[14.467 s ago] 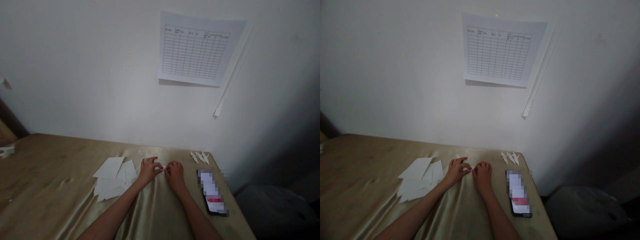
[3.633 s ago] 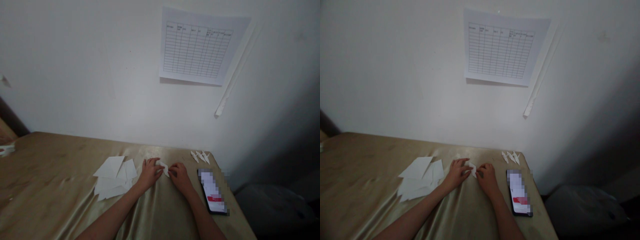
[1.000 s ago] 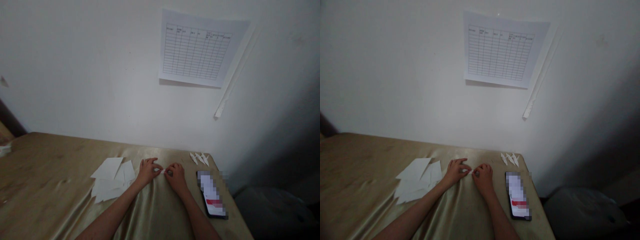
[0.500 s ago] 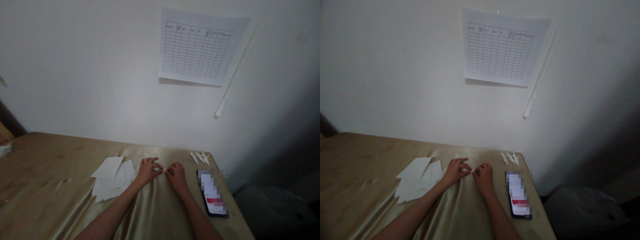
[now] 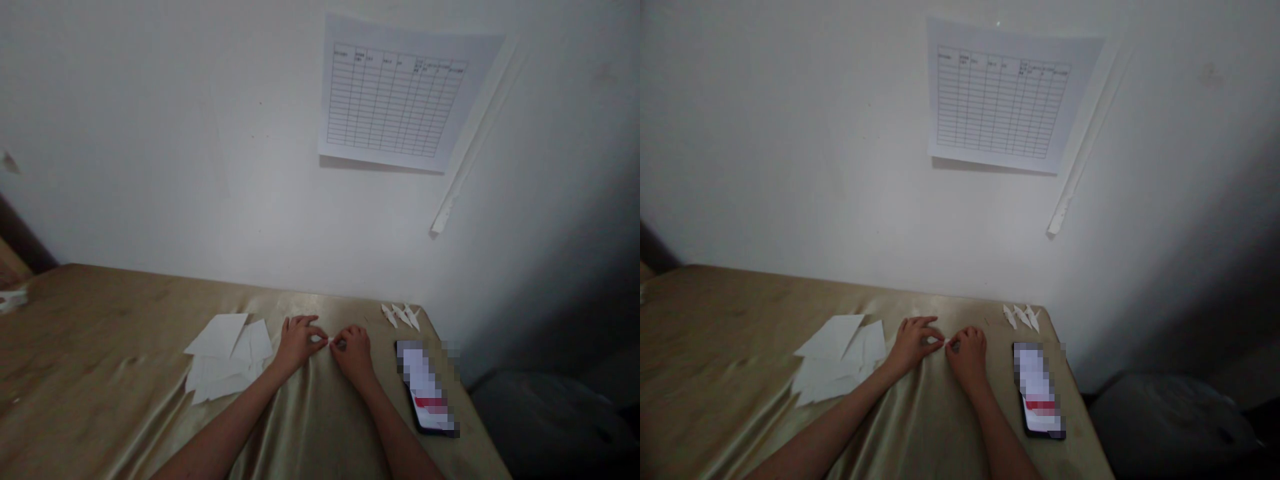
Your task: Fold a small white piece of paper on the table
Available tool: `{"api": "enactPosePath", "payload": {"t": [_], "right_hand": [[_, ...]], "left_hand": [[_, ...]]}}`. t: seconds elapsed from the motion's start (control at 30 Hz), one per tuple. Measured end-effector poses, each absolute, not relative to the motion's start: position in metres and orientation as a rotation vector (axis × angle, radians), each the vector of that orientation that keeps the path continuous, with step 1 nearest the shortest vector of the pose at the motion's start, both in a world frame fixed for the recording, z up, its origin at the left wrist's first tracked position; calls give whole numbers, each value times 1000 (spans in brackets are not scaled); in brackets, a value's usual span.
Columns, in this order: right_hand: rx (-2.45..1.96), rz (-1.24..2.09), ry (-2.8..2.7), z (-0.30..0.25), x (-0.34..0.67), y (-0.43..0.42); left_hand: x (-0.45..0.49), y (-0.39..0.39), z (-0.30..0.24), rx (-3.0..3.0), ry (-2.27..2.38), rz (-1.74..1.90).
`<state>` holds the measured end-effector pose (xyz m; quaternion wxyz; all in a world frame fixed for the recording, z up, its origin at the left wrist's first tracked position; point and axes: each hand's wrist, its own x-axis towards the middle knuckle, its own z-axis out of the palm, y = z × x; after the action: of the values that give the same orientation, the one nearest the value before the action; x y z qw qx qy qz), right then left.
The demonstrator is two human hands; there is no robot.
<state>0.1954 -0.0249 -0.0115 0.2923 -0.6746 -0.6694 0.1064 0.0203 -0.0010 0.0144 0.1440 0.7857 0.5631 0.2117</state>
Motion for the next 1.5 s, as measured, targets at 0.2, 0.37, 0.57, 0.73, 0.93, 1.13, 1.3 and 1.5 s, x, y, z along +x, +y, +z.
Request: {"api": "enactPosePath", "payload": {"t": [0.2,0.37,0.57,0.73,0.93,1.13,1.3,1.5], "right_hand": [[-1771,300,-1792,-11,196,-27],[-1758,283,-1813,-14,198,-27],[-1757,244,-1820,-14,196,-27],[-1753,233,-1817,-13,194,-28],[-1737,247,-1761,-15,195,-30],[-1712,241,-1829,-15,196,-31],[-1738,242,-1825,-15,195,-30],[-1762,247,-1844,-16,196,-27]], "left_hand": [[21,-2,15,2267,1632,601],[21,-2,14,2270,1635,600],[19,1,10,2282,1606,630],[15,4,6,2298,1574,637],[14,4,4,2294,1571,656],[15,3,3,2297,1581,659],[15,4,1,2316,1584,638],[16,3,2,2310,1588,633]]}}
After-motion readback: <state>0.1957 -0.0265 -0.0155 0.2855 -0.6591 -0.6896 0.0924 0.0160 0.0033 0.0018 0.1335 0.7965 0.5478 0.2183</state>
